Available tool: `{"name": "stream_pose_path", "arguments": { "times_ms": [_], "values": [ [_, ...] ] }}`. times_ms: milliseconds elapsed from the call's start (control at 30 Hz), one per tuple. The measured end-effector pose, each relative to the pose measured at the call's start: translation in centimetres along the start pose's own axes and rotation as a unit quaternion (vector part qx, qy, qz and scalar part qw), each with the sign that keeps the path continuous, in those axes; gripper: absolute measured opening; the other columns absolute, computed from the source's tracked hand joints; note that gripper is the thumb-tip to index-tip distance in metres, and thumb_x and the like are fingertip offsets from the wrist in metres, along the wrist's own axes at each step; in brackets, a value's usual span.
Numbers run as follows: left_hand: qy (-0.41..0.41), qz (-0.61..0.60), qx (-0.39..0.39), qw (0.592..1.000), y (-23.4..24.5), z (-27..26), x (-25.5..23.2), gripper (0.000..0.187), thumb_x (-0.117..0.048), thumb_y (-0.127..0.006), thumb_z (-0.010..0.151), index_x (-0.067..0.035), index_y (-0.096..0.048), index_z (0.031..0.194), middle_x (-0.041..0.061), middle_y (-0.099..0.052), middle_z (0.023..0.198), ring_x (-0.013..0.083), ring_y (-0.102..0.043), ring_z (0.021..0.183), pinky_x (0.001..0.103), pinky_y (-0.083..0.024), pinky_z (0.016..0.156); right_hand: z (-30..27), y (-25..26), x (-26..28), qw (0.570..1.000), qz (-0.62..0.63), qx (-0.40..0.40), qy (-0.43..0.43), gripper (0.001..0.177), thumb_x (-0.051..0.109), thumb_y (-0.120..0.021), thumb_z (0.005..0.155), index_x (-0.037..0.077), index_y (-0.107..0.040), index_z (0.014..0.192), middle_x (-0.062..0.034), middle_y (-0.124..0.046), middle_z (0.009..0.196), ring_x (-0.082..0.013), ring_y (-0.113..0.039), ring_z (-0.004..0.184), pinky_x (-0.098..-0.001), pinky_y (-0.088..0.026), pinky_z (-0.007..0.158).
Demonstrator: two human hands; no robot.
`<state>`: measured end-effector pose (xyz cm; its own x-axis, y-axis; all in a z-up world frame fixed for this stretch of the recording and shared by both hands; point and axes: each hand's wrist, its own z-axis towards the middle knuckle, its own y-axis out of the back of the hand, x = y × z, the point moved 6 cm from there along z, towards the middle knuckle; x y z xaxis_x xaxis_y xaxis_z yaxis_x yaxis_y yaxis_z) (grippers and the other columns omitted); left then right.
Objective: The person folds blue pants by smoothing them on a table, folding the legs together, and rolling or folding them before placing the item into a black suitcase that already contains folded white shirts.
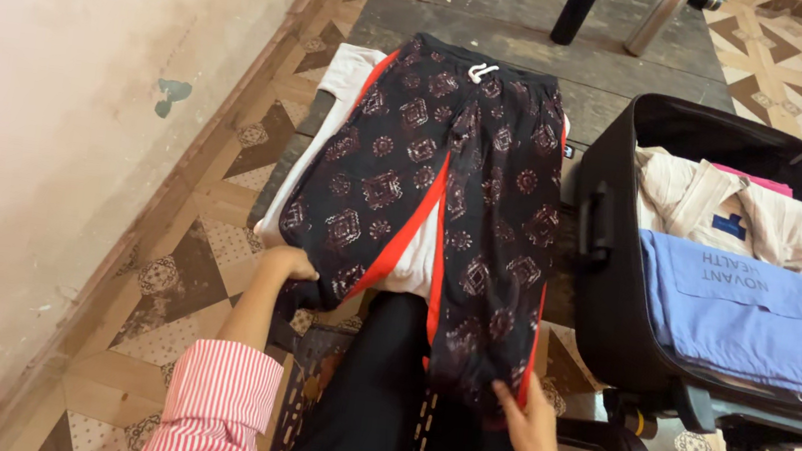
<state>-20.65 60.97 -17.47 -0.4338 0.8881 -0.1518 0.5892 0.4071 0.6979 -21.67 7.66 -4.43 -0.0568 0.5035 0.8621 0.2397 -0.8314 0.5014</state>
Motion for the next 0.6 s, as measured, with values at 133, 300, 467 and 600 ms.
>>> {"name": "stream_pose_path", "arguments": {
  "times_ms": [133,300,467,600],
  "values": [
    [0.035,0.032,-0.154,0.987,1.2,-3.5,-0.7,0.057,-0.056,-0.073,0.078,-0.009,-0.08,0.11,0.016,-0.075,0.116,0.0348,-0.07,0.112,0.045,-0.056,0.096,0.0,2.4,-0.9,0.967,0.25,0.035,0.019,0.046,0.017,-0.07,0.094,0.0,-0.06,0.136,-0.0134,-0.071,0.126,-0.0139,-0.064,0.112,-0.0285,-0.049,0.097],
    [-0.029,-0.002,-0.221,0.975,0.9,-7.0,-0.2,0.064,-0.056,-0.084,0.069,-0.005,-0.076,0.106,0.022,-0.073,0.111,0.039,-0.07,0.105,0.045,-0.056,0.092,-1.9,3.2,-5.7,0.995,-0.014,0.059,-0.076,0.07,0.013,-0.077,0.08,0.009,-0.05,0.145,-0.0203,-0.073,0.122,-0.0279,-0.069,0.112,-0.0372,-0.055,0.094],
    [-0.126,-0.243,-0.205,0.94,-1.7,-7.2,5.3,0.057,-0.036,-0.08,0.07,-0.004,-0.074,0.116,0.02,-0.08,0.108,0.0292,-0.076,0.099,0.039,-0.058,0.09,-4.2,3.8,-5.3,0.953,-0.266,-0.042,-0.14,0.101,0.015,-0.086,0.066,0.013,-0.036,0.154,-0.0235,-0.065,0.121,-0.0415,-0.066,0.108,-0.0478,-0.054,0.089],
    [-0.058,-0.442,-0.089,0.891,-7.2,-8.0,10.0,0.074,-0.044,-0.09,0.073,-0.007,-0.063,0.131,0.013,-0.073,0.12,0.022,-0.07,0.107,0.035,-0.053,0.094,-3.7,3.9,-2.1,0.931,-0.35,-0.099,-0.044,0.052,0.039,-0.08,0.08,0.013,-0.064,0.122,-0.0161,-0.074,0.105,-0.0379,-0.072,0.098,-0.0455,-0.058,0.085]
  ]
}}
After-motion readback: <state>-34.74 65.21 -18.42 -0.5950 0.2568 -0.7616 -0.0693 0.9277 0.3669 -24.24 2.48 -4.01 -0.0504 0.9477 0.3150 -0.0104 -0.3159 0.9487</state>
